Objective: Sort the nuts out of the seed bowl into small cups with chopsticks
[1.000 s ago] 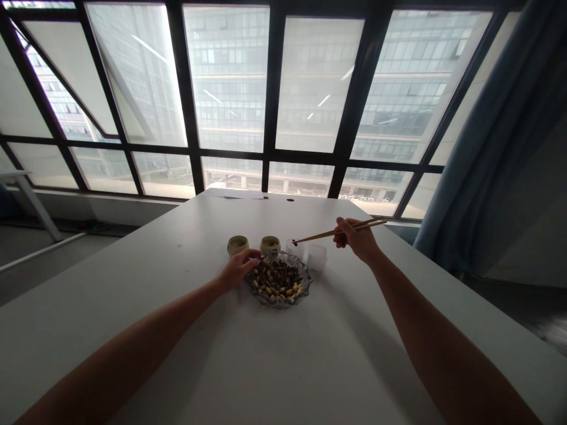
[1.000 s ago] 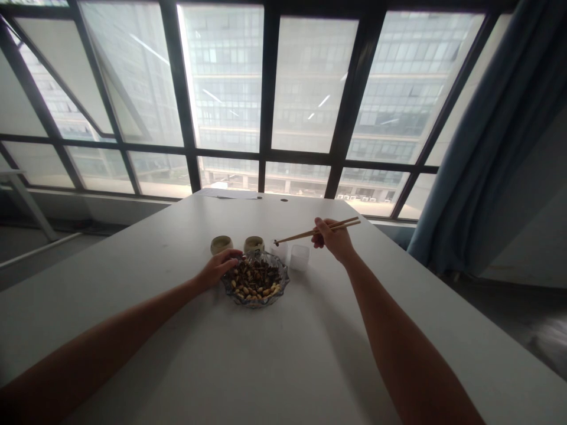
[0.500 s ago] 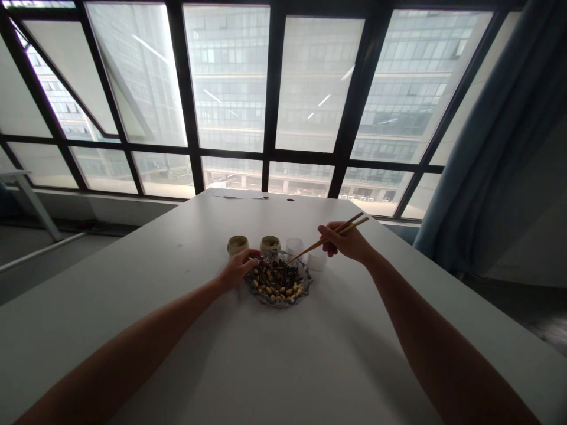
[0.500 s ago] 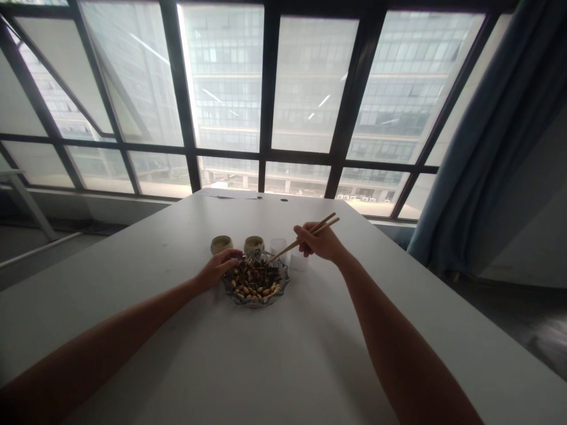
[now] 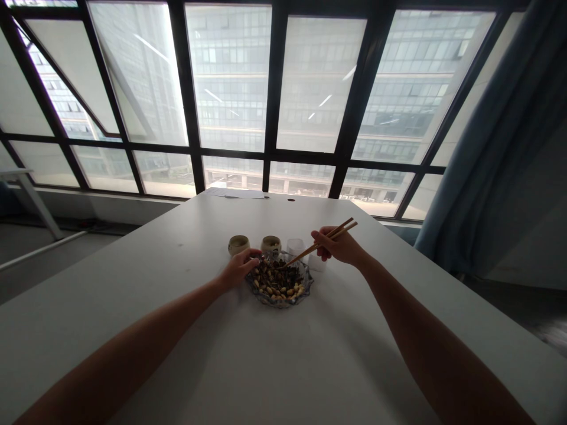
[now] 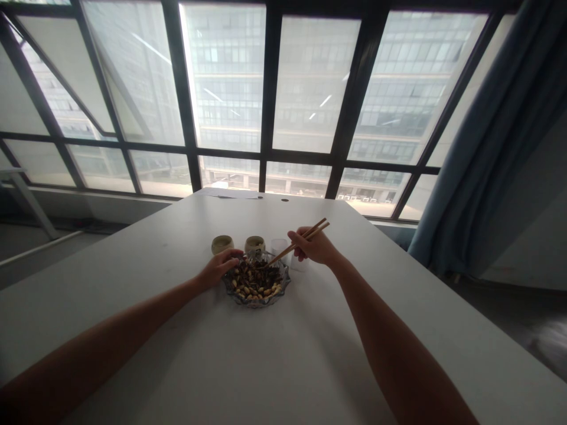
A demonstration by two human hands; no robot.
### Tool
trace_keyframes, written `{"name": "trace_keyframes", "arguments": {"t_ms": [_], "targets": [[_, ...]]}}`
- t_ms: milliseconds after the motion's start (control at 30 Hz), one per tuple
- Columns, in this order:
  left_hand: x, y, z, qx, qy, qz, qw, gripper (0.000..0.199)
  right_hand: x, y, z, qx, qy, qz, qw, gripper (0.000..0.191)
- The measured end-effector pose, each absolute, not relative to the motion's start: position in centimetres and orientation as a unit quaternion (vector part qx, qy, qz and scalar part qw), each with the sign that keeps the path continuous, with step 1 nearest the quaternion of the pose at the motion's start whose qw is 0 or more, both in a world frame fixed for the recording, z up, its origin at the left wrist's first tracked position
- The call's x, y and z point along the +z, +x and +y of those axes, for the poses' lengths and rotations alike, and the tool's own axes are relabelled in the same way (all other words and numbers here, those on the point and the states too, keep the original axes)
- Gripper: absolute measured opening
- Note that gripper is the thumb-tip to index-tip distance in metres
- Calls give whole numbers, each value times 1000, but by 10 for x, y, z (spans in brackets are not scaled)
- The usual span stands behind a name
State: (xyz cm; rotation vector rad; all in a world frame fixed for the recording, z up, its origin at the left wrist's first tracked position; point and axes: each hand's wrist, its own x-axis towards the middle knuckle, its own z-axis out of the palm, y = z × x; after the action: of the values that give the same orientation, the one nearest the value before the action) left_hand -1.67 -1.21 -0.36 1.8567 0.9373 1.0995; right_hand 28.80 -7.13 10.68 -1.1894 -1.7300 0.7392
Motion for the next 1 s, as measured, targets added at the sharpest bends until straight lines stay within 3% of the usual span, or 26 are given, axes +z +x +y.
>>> {"name": "trace_keyframes", "arguments": {"t_ms": [700,1000], "targets": [[-11,-17,-7,437,735,363,370,40,97,269,-81,304,-500,-674,451,60],[-9,-16,-6,444,730,369,365,41,64,256,-137,178,-511,-648,536,55]]}}
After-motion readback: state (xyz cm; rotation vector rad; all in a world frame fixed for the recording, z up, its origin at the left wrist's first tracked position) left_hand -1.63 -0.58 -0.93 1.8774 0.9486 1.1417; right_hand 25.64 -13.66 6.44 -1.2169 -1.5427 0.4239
